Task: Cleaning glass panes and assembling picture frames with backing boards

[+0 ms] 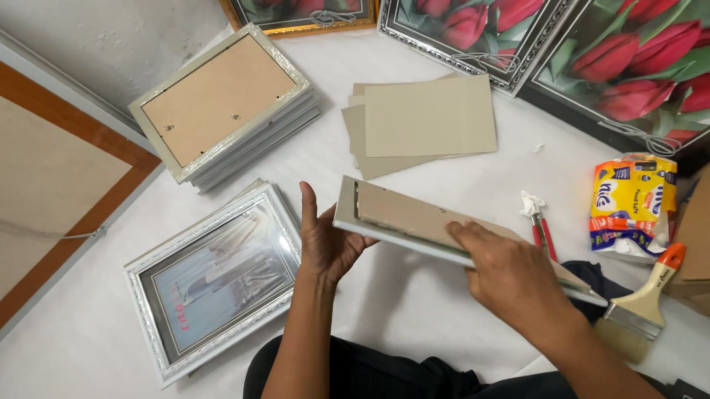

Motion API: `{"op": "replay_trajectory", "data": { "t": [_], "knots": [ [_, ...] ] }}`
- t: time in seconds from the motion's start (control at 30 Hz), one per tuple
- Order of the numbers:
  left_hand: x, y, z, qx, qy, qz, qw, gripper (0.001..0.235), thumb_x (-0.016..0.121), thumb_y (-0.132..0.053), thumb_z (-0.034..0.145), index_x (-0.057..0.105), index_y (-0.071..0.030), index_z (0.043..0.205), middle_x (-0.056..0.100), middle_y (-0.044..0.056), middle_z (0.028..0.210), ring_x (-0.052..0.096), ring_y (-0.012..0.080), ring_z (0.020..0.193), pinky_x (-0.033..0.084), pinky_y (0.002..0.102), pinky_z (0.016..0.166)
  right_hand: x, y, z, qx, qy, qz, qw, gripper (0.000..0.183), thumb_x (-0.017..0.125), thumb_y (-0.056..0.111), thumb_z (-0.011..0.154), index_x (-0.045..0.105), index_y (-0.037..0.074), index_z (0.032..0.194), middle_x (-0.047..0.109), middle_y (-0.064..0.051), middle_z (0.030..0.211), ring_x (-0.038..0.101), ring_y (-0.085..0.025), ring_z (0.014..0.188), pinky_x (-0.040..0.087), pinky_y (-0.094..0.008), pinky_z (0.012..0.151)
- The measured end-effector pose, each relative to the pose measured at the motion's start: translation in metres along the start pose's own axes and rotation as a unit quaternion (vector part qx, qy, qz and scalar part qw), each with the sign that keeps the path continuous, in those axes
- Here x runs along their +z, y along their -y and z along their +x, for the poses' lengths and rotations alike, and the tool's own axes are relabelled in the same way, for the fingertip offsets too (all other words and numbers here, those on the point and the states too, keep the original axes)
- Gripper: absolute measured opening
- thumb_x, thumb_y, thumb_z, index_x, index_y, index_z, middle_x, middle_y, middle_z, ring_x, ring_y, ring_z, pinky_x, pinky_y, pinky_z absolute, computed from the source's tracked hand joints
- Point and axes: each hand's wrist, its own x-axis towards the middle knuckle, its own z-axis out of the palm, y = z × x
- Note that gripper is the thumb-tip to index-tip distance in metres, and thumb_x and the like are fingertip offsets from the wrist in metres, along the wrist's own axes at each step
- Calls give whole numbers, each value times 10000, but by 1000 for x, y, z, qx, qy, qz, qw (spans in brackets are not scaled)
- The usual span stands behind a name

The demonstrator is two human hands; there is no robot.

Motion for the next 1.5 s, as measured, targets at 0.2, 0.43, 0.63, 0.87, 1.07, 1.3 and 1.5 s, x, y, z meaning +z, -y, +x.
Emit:
{"op": "replay_trajectory", "data": {
  "t": [0.2, 0.43, 0.63, 0.87, 1.07, 1.3, 1.5],
  "knots": [
    [-67, -2, 18, -13, -73, -1, 997, 528, 638, -253, 830, 611, 9, 1287, 673, 227, 1122, 705, 378, 888, 602, 570, 806, 36, 3, -6, -72, -41, -57, 995, 819, 680, 66, 727, 509, 295, 1494, 628, -141, 1373, 630, -349, 1249, 543, -493, 995],
    [-56, -8, 20, -25, -130, 1, 991, 440, 578, -61, 642, 669, -24, 1070, 651, 139, 872, 639, 272, 641, 594, 407, 648, 78, 7, -4, -86, -96, -75, 989, 716, 580, -11, 778, 550, 210, 1459, 643, -165, 1287, 620, -385, 1260, 506, -534, 1019],
    [-85, 0, 33, -42, -186, 65, 980, 217, 572, -45, 578, 624, -17, 787, 557, 90, 674, 547, 227, 493, 532, 337, 534, 109, 5, -9, -88, -87, -88, 988, 672, 624, -2, 804, 546, 178, 1447, 638, -192, 1290, 607, -409, 1265, 491, -574, 1016],
    [-47, 3, -14, -44, -232, 452, 860, 707, 712, -287, 741, 587, 125, 1301, 649, 279, 1036, 682, 380, 926, 572, 500, 759, 133, 3, -24, -99, -40, -113, 988, 663, 649, 20, 840, 502, 143, 1474, 586, -232, 1348, 555, -439, 1308, 439, -624, 1040],
    [-60, 28, -20, -40, -235, 643, 728, 705, 692, -421, 855, 612, 95, 1329, 680, 291, 1143, 685, 431, 1068, 575, 526, 815, 152, 16, -48, -103, 17, -153, 983, 707, 665, 8, 853, 430, 66, 1518, 509, -312, 1423, 492, -504, 1347, 413, -677, 1017],
    [-56, 38, -27, -29, -192, 696, 692, 534, 652, -292, 874, 679, 181, 1122, 702, 327, 965, 718, 433, 952, 579, 510, 754, 174, 9, -50, -110, 40, -195, 974, 765, 708, 16, 828, 407, 69, 1529, 476, -308, 1452, 458, -501, 1370, 341, -757, 1024],
    [-71, 44, -12, -44, -199, 697, 688, 489, 663, -271, 867, 686, 159, 1097, 707, 297, 939, 727, 415, 943, 580, 500, 728, 170, 1, -45, -104, 122, -175, 971, 962, 860, 176, 745, 354, 104, 1560, 421, -273, 1503, 410, -460, 1409, 238, -750, 1100]
  ]
}}
